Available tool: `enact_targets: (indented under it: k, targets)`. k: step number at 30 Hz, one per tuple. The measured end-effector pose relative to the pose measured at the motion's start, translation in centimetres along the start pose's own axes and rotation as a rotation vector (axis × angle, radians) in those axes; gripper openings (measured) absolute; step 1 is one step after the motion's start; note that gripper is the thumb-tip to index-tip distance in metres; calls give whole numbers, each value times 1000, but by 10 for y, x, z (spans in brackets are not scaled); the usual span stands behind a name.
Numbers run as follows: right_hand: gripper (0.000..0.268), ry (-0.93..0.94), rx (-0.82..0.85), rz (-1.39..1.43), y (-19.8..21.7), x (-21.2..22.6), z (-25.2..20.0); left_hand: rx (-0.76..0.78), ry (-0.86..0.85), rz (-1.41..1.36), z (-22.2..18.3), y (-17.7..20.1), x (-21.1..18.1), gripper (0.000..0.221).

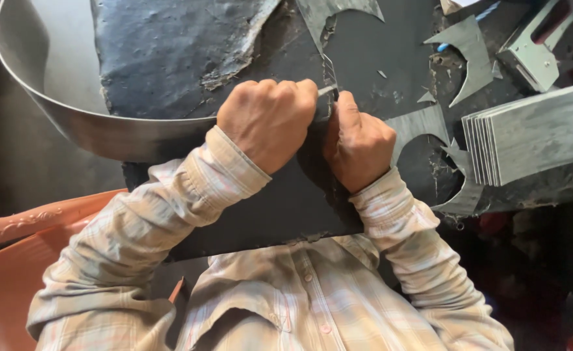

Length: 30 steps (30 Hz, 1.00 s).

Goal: Cutting and trimming material for a motorcycle seat.

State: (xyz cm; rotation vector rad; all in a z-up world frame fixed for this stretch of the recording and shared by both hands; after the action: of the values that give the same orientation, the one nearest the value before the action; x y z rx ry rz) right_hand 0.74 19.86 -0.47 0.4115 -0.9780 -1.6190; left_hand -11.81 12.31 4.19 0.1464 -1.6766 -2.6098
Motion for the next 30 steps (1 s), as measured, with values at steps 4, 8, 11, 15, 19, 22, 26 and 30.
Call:
enact_targets:
  k: [4,8,11,15,19,22,26,30]
  targets:
    - [23,-25,2,11,-5,0,2,8,4,18,0,-3,3,9]
    - [22,-45,9,59,-9,-1,4,15,24,22,3,-4,9,13]
    - [23,-65,11,79,-14,-3,3,31,38,26,5,-3,11,14]
    - [24,-81,9,93,-18,-5,3,-9,57,-47,3,-1,15,24]
    - [24,-92,16,110,-22,-6,1,2,54,-29,1,-2,14,23]
    - [23,-94,31,90,-24,-6,1,-8,57,3,1,2,12,25]
    - [16,-115,91,112,-22,-6,-4,14,34,3,-1,2,4,19]
    - [11,-143,68,149,-22,-1,-4,49,69,-72,2,10,22,30]
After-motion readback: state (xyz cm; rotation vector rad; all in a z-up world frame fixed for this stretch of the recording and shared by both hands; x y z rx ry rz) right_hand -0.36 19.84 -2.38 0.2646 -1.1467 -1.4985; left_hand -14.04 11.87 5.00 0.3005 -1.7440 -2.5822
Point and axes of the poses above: each hand's wrist, its own z-axis towards the middle knuckle, its own y-axis out of the back of the hand, x = y × z, the point moved 5 cm from there along z, towards the middle knuckle, and after that the axes turned 1 degree about y, right-handed, at the moved point
